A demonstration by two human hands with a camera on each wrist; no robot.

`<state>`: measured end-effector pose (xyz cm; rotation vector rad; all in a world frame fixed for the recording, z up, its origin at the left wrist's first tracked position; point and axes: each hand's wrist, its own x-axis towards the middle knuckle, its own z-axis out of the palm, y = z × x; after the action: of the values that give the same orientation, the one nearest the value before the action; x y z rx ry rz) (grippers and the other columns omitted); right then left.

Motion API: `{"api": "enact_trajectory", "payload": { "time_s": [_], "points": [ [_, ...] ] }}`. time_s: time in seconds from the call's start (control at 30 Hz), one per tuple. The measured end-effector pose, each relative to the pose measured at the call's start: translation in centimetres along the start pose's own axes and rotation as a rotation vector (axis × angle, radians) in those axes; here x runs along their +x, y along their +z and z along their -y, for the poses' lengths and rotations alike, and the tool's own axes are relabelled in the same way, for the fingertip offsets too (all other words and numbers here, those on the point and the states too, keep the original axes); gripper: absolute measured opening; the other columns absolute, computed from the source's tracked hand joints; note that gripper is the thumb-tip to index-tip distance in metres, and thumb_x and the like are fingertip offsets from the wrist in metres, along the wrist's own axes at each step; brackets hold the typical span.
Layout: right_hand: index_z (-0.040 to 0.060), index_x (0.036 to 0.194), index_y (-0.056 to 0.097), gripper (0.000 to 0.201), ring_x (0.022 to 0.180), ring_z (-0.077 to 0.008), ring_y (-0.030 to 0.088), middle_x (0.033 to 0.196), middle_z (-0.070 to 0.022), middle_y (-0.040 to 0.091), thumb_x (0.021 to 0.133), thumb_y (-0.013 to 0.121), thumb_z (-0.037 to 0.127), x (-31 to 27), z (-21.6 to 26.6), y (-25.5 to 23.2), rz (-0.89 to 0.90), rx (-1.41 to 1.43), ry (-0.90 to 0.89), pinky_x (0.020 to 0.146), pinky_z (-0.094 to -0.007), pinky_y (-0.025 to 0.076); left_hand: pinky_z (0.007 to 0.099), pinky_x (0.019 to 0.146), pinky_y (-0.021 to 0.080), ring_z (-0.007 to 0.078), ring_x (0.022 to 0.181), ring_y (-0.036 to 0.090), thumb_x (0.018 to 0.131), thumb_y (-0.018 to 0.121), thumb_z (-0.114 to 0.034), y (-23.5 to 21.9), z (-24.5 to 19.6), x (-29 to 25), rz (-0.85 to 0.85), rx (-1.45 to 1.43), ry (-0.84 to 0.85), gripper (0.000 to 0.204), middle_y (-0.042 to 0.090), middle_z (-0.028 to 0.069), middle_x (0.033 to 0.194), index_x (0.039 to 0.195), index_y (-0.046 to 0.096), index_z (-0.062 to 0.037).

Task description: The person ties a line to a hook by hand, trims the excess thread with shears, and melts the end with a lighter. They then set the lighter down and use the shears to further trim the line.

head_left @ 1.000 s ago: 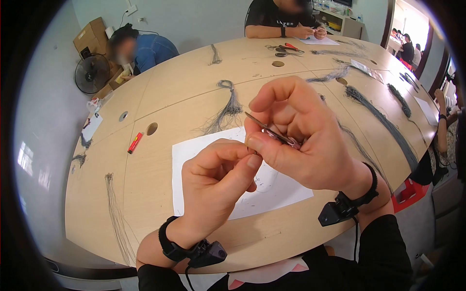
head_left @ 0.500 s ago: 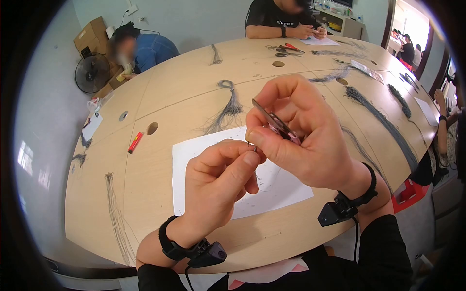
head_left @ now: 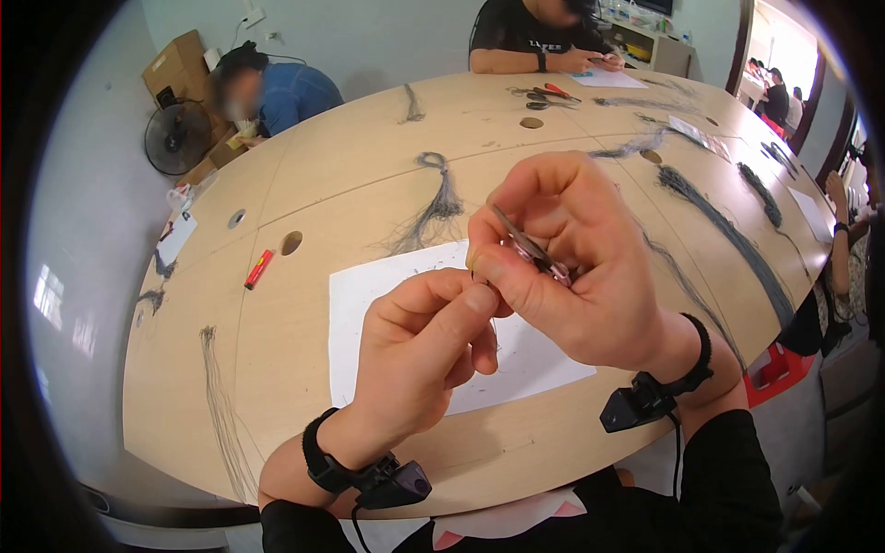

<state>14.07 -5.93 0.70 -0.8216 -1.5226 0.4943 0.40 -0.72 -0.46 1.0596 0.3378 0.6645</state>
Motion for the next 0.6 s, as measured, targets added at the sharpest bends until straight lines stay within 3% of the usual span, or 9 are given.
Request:
{"api": "enact_trajectory", "payload": {
  "time_s": [0.17, 0.33, 0.43, 0.5, 0.6],
  "points": [
    [0.0012, 0.096, 0.030, 0.026, 0.065, -0.0079, 0.047, 0.080, -0.0112, 0.047, 0.075, 0.043, -0.007, -0.2, -0.1, 0.2, 0.035, -0.108, -0.025, 0.056, -0.0185, 0.039, 0.0153, 0.037, 0.033, 0.0079, 0.048, 0.050, 0.076, 0.053, -0.006, -0.7, 0.9, 0.2, -0.030, 0.028, 0.094, 0.006, 0.055, 0.0053, 0.069, 0.080, 0.054, -0.0020],
    [0.0021, 0.096, 0.030, 0.028, 0.058, -0.0053, 0.042, 0.080, -0.0100, 0.046, 0.074, 0.042, -0.010, -0.5, -0.6, 0.6, 0.039, -0.266, -0.174, 0.051, -0.0161, 0.034, 0.0168, 0.042, 0.038, 0.0071, 0.051, 0.050, 0.074, 0.054, -0.003, -0.9, 1.3, 0.8, -0.059, 0.280, 0.412, 0.007, 0.056, 0.0048, 0.069, 0.081, 0.054, -0.0006],
    [0.0027, 0.096, 0.030, 0.029, 0.057, -0.0047, 0.039, 0.079, -0.0087, 0.046, 0.074, 0.043, -0.010, -0.4, -0.7, 0.6, 0.017, -0.295, -0.220, 0.050, -0.0158, 0.032, 0.0167, 0.042, 0.039, 0.0071, 0.052, 0.051, 0.075, 0.053, -0.003, -0.6, 0.8, 0.6, -0.056, 0.300, 0.329, 0.007, 0.057, 0.0054, 0.070, 0.081, 0.054, 0.0001],
    [0.0024, 0.095, 0.030, 0.027, 0.060, -0.0049, 0.040, 0.078, -0.0081, 0.046, 0.074, 0.042, -0.010, -0.2, -0.5, 0.6, -0.042, -0.194, -0.107, 0.052, -0.0164, 0.033, 0.0170, 0.043, 0.040, 0.0070, 0.052, 0.050, 0.075, 0.053, -0.003, -0.7, 0.9, 0.6, -0.063, 0.229, 0.262, 0.007, 0.057, 0.0058, 0.072, 0.081, 0.054, 0.0007],
    [0.0020, 0.095, 0.031, 0.026, 0.061, -0.0045, 0.040, 0.077, -0.0075, 0.046, 0.075, 0.043, -0.008, 0.0, -1.1, 0.5, -0.089, -0.064, -0.089, 0.053, -0.0167, 0.034, 0.0174, 0.044, 0.041, 0.0069, 0.051, 0.050, 0.076, 0.052, -0.003, -0.6, 0.7, 0.6, -0.069, 0.157, 0.190, 0.006, 0.057, 0.0059, 0.072, 0.080, 0.054, 0.0013]
  ]
}}
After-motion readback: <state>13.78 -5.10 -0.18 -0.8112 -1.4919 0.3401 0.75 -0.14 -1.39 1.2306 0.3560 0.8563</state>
